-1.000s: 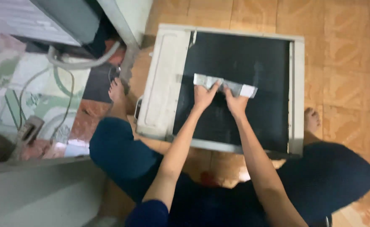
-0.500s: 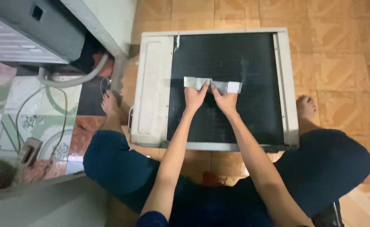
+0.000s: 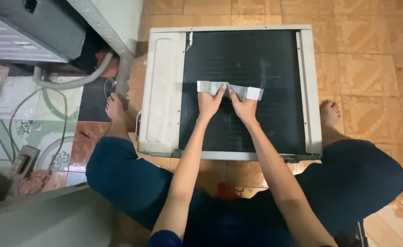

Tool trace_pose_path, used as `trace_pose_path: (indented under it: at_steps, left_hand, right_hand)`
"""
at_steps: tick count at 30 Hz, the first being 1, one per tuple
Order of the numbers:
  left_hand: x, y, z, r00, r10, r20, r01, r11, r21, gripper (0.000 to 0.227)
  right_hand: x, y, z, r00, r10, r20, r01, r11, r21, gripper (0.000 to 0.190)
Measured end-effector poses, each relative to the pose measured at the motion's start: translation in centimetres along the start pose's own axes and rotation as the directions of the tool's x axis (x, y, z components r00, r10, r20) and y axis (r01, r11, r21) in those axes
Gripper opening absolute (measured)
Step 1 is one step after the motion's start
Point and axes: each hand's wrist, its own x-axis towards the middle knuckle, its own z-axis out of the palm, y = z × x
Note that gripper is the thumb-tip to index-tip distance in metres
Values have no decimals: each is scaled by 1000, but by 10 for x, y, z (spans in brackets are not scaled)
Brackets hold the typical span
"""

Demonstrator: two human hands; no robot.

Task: Cleaning the metal fins of an air conditioning unit using small abrasive pads.

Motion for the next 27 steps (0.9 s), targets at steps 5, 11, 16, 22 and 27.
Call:
trace_pose_path:
  at_steps: [5, 11, 16, 22, 27]
  left_hand:
    - [-6, -14, 3, 999, -21, -30, 22, 1000, 15, 37]
    - [-1, -13, 3, 997, -54, -46, 54, 999, -7, 31]
    - [-3, -9, 3, 995, -52, -84, 50, 998, -29, 38]
    - [-4, -5, 3, 990, -64, -129, 67, 998, 23, 39]
    - [-9, -28, 3, 993, 87, -75, -86, 996, 20, 33]
  right_hand:
    - [-3, -15, -1, 1000, 3, -10, -3, 1000, -14, 78]
    - [-19, -113, -35, 999, 30, -43, -30, 1000, -1, 35]
    - [-1, -117, -73, 998, 45, -32, -44, 999, 30, 38]
    - [82, -44, -205, 903, -143, -405, 279, 912, 301, 13]
    - [98, 23, -343, 935, -255, -247, 75, 823, -564, 56]
